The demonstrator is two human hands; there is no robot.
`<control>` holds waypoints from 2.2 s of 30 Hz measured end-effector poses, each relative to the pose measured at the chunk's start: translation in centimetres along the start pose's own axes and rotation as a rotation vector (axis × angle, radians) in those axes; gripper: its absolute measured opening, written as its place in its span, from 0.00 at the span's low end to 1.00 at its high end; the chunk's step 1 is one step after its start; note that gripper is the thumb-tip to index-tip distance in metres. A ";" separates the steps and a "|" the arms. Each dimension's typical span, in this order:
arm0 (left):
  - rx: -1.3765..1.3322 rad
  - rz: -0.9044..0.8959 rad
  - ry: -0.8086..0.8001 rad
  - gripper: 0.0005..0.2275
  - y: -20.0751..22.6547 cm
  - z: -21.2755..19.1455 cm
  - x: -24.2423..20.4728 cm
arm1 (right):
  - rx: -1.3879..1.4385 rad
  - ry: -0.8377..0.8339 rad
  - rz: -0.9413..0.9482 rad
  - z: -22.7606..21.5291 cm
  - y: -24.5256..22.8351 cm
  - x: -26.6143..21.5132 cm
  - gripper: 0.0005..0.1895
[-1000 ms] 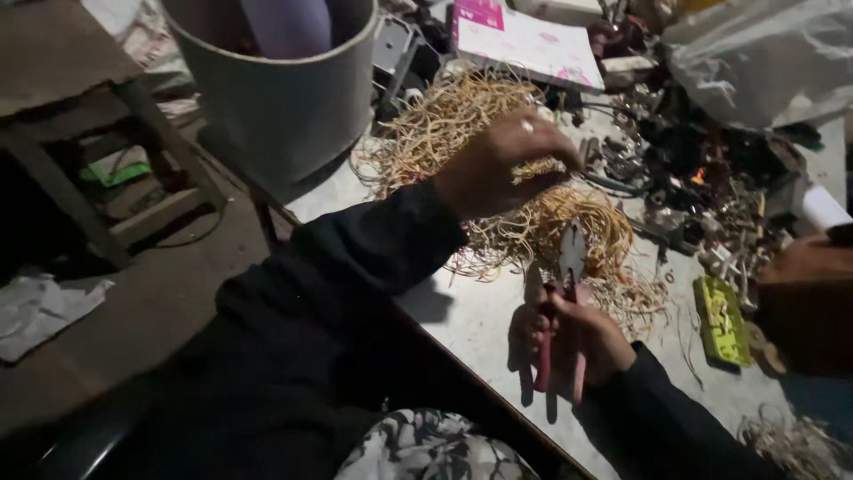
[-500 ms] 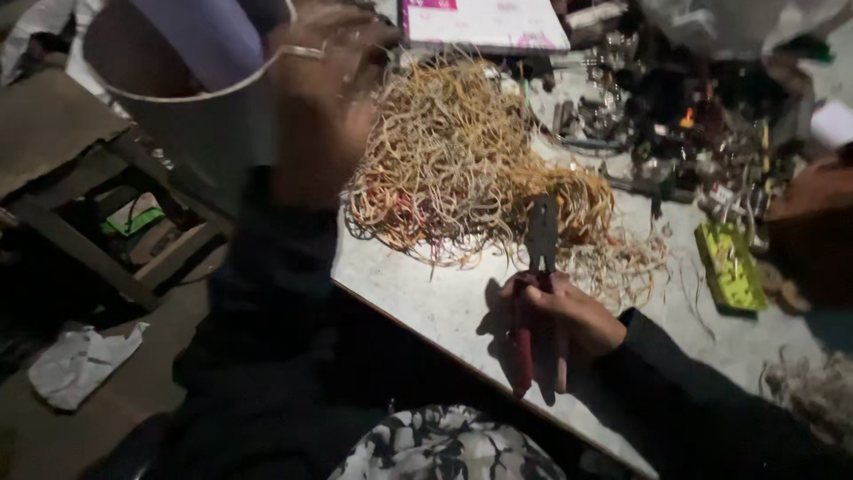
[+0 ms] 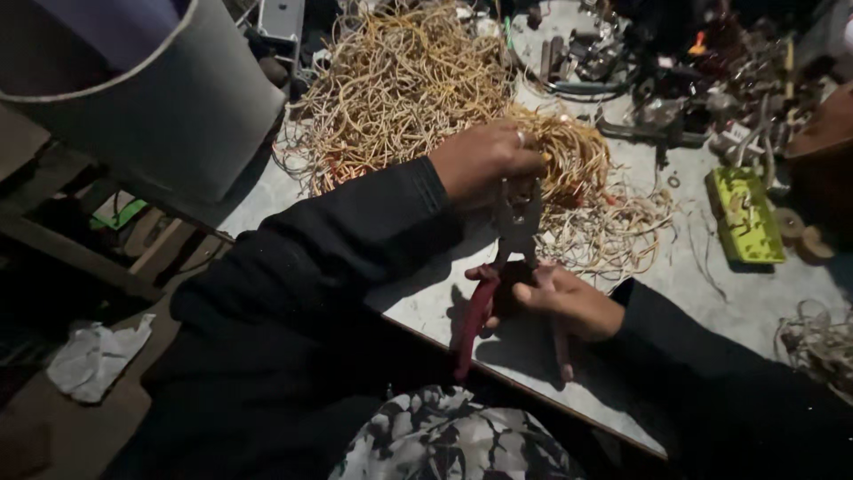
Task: The person uses red-handled pliers to repeatedly cut strands of multicolored wire from a large pile on a cluttered workbench. The cut pieces are dropped into a nearby bucket. The person briefly handles a coiled copper wire component before resuming cutting.
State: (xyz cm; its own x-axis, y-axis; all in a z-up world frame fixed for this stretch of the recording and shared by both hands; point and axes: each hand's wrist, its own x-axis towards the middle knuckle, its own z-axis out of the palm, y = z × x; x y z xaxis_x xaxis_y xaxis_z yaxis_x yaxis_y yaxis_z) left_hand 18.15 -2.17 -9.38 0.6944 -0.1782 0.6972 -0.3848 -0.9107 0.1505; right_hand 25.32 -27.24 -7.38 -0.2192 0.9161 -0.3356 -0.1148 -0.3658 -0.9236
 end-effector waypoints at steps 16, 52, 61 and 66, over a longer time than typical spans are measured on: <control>-0.405 -0.292 0.183 0.11 2.8 -5.5 0.3 | 0.373 0.044 -0.148 1.8 -1.9 0.6 0.38; -0.259 -0.138 0.095 0.09 4.0 -5.2 -0.1 | 0.699 0.051 0.026 1.9 -1.4 -1.0 0.32; -0.228 -0.041 0.128 0.09 4.5 -5.7 0.0 | 0.559 0.076 -0.081 0.9 -0.2 -1.0 0.28; -0.263 -0.022 0.137 0.09 5.1 -6.1 0.1 | 0.566 0.048 -0.049 1.0 -0.4 -0.6 0.19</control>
State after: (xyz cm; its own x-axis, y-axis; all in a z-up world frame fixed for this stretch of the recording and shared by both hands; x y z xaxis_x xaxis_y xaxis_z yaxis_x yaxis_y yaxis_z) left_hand 12.54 -4.53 -4.23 0.6227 -0.0908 0.7772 -0.5271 -0.7827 0.3309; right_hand 24.54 -27.86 -6.66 -0.1577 0.9358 -0.3154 -0.6277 -0.3416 -0.6995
